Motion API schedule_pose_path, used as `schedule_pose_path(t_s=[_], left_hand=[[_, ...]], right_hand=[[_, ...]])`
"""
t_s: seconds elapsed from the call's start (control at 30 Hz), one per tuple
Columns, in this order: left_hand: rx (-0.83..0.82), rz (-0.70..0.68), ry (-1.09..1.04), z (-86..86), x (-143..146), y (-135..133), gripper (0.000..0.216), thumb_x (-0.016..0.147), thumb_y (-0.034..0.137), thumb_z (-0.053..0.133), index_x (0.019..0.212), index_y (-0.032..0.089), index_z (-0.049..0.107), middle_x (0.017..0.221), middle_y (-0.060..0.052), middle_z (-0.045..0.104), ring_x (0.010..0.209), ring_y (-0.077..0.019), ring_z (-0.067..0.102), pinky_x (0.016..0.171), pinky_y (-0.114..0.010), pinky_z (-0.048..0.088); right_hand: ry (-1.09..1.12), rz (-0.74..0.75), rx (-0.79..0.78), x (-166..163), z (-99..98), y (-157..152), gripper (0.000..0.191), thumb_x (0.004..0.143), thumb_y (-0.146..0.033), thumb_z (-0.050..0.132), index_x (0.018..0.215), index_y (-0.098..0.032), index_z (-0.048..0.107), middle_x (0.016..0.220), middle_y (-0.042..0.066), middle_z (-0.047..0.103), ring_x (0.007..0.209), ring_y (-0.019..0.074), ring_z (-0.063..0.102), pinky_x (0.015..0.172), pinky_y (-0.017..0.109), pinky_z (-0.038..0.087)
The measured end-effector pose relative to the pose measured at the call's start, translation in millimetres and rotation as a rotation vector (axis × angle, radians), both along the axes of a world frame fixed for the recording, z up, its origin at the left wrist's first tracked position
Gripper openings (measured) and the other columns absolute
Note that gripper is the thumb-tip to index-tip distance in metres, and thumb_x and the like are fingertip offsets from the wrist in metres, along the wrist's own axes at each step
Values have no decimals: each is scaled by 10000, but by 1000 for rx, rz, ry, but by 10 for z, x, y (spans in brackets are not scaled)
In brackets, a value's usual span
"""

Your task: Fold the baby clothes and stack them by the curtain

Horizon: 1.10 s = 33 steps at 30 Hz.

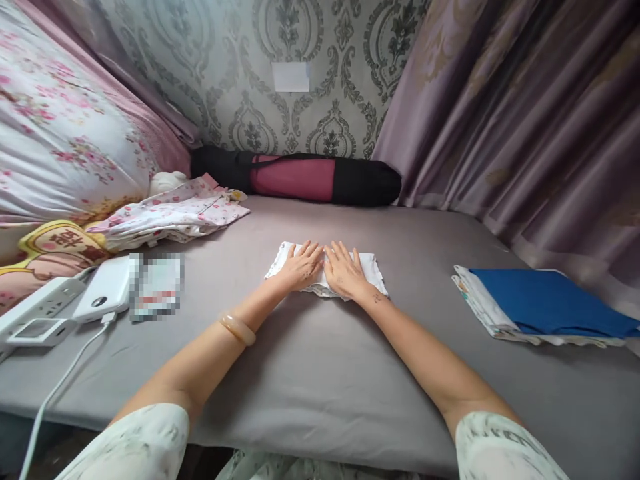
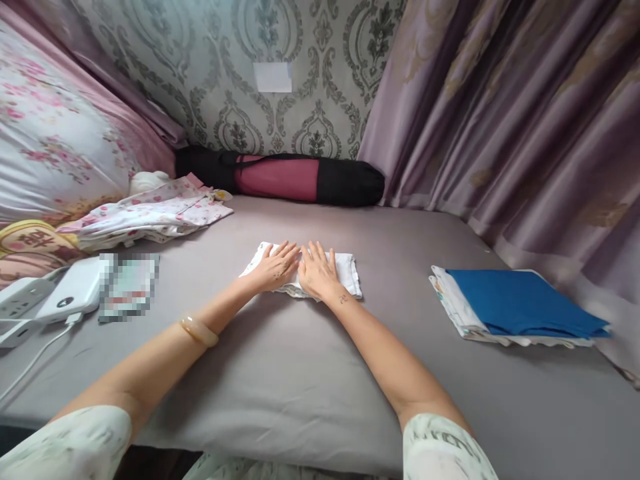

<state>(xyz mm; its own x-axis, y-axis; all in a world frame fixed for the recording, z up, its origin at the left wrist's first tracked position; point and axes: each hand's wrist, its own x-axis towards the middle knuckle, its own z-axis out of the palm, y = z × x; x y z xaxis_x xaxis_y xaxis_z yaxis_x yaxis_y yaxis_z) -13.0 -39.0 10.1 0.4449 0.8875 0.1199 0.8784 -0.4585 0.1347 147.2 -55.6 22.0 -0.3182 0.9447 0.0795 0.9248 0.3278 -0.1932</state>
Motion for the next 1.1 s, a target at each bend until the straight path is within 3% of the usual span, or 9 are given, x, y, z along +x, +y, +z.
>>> schedule_pose_path(t_s=[0.3,0.53,0.63,0.9,1.1], left_hand=[[-96,25,-10,-150,22,42,561,1026,393,182,1522,173,324,1583,-136,339,1490,-308,230,1180,-597,176],[-133,17,12,-43,19,61,550,1020,383,205,1504,164,347,1574,-142,354,1480,-314,256,1170,-595,199],[-60,17,-12,1,24,72,526,1015,371,236,1483,174,375,1578,-129,353,1486,-295,245,1179,-576,189],[-95,-54,-41,-67,91,101,517,1016,338,199,1475,183,381,1536,-102,429,1446,-248,336,1174,-513,234],[-128,-42,-22,-18,69,96,518,1019,358,201,1472,182,381,1542,-116,417,1456,-246,319,1174,-510,237]], right_hand=[[24,-20,-22,-7,-187,24,564,1003,-333,225,1530,-168,339,1601,95,308,1477,267,240,1196,520,140],[67,-4,-118,46,-96,58,579,1005,-344,207,1543,-154,307,1614,101,275,1489,265,210,1196,530,133],[110,-21,-129,86,-57,91,602,1005,-345,196,1555,-107,256,1627,106,229,1505,242,158,1208,518,100],[98,2,-87,79,-204,130,577,993,-300,220,1520,-94,332,1585,114,335,1476,227,248,1211,479,113],[93,3,-122,108,-130,109,584,1000,-318,211,1530,-97,315,1599,101,308,1486,220,224,1211,464,119]])
